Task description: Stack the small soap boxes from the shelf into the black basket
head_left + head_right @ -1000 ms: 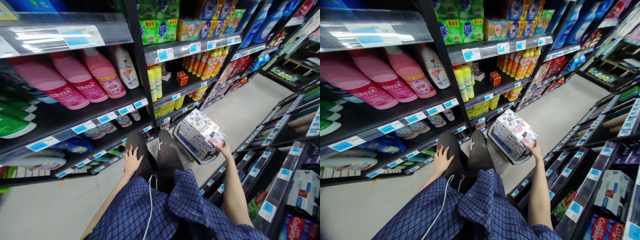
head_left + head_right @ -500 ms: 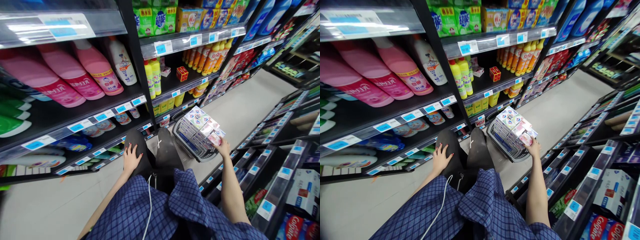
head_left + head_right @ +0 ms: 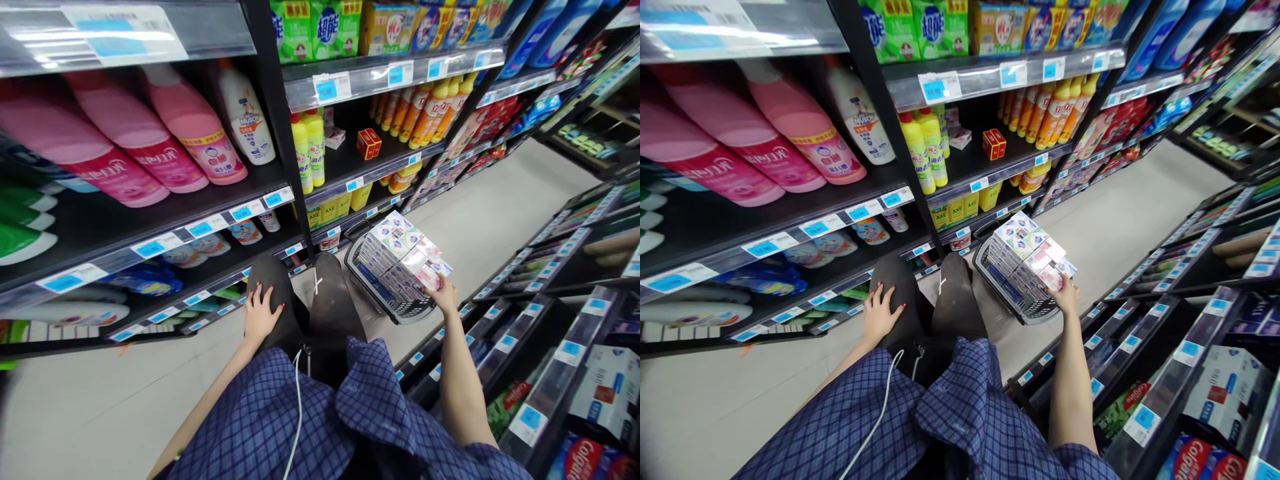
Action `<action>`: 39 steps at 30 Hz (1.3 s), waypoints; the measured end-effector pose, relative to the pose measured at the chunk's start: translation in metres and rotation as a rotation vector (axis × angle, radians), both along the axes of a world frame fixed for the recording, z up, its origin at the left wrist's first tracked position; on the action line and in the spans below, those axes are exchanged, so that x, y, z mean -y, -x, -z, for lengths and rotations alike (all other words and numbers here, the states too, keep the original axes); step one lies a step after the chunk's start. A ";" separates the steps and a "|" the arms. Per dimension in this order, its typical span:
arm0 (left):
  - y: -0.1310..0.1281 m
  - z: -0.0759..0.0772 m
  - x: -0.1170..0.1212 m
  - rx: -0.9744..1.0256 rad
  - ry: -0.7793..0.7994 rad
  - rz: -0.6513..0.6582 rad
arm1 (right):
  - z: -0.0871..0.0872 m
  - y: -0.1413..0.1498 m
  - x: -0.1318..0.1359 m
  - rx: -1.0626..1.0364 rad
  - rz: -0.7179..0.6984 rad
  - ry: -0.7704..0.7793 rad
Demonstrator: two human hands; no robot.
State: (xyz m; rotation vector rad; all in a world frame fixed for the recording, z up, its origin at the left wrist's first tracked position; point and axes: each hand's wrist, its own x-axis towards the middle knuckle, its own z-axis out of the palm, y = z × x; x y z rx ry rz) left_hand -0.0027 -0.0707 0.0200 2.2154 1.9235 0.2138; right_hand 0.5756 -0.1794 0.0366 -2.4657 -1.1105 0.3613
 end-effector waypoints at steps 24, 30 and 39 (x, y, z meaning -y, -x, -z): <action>-0.001 -0.001 0.003 0.021 -0.022 0.021 | -0.062 -0.010 0.016 -0.231 0.226 -0.318; -0.001 0.013 0.001 -0.004 -0.118 0.013 | -0.122 0.039 -0.044 -0.162 0.096 -0.497; 0.003 0.027 0.002 -0.028 -0.126 -0.032 | -0.188 0.147 -0.324 -0.282 -0.639 -0.415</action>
